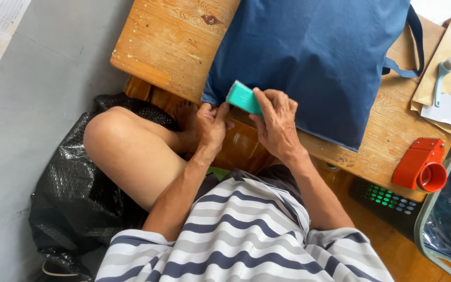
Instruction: The person uses a green brush to scrub the surface of a blue tote bag placed on a wooden table. They repeatedly brush different areas of the bag, including the sides and bottom, while holding the bag steady with the other hand.
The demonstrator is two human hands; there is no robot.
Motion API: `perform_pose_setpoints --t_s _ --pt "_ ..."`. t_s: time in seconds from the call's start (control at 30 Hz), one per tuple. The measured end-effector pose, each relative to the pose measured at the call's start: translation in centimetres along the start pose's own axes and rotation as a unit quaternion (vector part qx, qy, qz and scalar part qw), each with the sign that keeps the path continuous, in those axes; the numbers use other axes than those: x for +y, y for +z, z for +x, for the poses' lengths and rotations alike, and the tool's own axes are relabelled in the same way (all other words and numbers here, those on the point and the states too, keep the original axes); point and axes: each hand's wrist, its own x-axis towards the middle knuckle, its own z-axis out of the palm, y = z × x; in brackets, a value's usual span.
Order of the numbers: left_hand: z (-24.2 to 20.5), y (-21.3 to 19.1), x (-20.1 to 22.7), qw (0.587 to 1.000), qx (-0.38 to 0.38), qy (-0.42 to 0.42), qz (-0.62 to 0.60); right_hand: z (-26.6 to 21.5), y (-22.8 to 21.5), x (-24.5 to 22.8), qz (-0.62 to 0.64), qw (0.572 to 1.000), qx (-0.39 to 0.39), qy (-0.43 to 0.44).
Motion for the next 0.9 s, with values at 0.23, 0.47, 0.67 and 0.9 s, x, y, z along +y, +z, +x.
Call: perform_pose_setpoints --t_s 0.23,0.47,0.67,0.9 --pt "-0.9 0.1 1.2 1.000 -0.001 -0.003 0.019 2.1 0.1 3.7 -0.059 0.998 0.000 0.035" --pt "-0.2 -0.6 1.4 0.999 0.035 0.000 -0.001 0.3 4.9 0.4 -0.046 0.998 0.031 0.000" --pt "0.9 -1.2 -0.6 0.998 0.046 -0.006 -0.037 -2.6 3.0 2.3 -0.112 0.984 -0.136 0.026" --pt "-0.6 -0.8 2.1 1.000 0.022 -0.004 0.004 -1.1 -6.8 0.2 0.001 0.981 -0.176 0.081"
